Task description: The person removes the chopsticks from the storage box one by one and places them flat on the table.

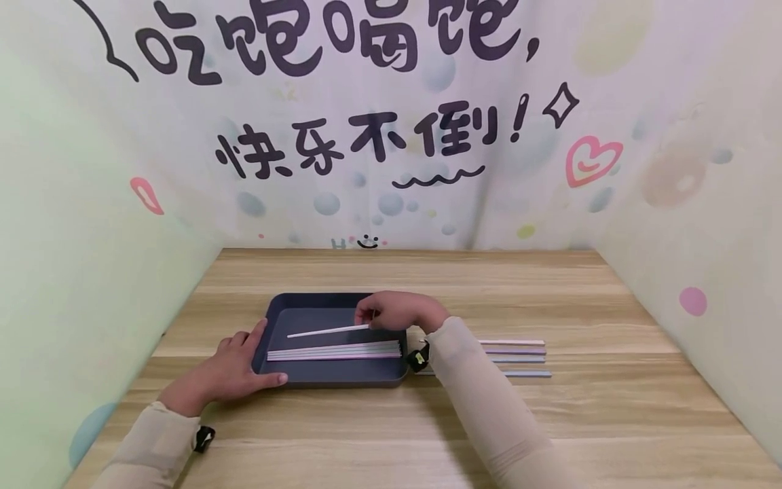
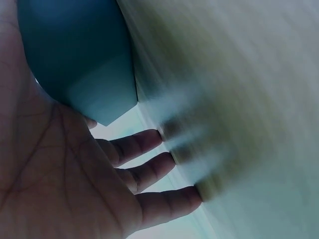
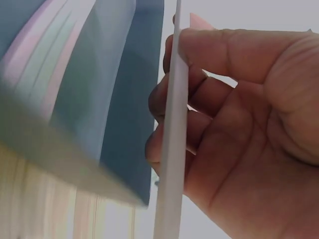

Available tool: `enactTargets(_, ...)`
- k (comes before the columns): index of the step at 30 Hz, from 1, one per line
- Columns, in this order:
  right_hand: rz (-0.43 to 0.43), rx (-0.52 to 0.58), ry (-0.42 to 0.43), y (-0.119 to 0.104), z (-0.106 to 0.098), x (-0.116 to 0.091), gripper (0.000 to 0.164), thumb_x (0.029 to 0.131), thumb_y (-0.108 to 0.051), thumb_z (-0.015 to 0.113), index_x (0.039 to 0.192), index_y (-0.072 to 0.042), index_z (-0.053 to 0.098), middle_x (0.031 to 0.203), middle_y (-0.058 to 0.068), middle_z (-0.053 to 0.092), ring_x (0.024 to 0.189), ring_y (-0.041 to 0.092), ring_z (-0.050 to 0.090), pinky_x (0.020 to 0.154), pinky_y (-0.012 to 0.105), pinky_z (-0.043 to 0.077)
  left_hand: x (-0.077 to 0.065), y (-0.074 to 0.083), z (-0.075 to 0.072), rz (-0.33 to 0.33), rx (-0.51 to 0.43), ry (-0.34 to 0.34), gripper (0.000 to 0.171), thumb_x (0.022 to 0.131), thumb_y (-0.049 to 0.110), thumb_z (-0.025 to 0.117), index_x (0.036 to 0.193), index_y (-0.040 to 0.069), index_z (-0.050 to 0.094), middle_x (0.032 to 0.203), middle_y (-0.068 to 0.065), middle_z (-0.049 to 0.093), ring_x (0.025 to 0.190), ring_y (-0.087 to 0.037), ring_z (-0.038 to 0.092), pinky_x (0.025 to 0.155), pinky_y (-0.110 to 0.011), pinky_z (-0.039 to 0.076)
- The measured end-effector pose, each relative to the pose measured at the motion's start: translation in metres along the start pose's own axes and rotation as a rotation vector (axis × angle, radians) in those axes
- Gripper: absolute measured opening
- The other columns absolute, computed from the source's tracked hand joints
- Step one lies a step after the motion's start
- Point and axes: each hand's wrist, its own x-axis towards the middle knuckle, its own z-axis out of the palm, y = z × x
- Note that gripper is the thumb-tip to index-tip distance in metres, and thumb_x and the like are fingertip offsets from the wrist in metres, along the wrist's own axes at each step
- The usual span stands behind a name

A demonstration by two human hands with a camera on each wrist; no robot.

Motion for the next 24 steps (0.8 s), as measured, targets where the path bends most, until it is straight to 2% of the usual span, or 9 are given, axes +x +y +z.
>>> enactTargets(9, 0.007, 0.011, 0.037, 0.021, -0.006, -0.030, 0.022, 0.092, 0.006, 0.053, 0.100, -0.010, 0.066, 0.090, -0.002, 0.057, 0.085, 0.014, 0.052, 0.076, 0.028, 0.044, 0.000, 0.000, 0.001, -0.016, 0.000, -0.010, 0.124, 0.076, 0.074, 0.067, 0.154, -0.005, 0.013, 0.137, -0.041, 0.034, 0.124, -0.059, 0.033, 0.094, -0.066, 0.039)
enactTargets(24, 0.039, 0.042, 0.106, 0.047, -0.015, -0.075, 0.020, 0.090, 0.008, 0.052, 0.098, -0.004, 0.066, 0.086, -0.001, 0.055, 0.082, 0.015, 0.051, 0.074, 0.031, 0.042, -0.002, 0.004, 0.001, -0.004, 0.010, 0.001, 0.122, 0.077, 0.072, 0.068, 0.153, -0.007, 0.015, 0.136, -0.042, 0.036, 0.123, -0.059, 0.035, 0.093, -0.066, 0.040)
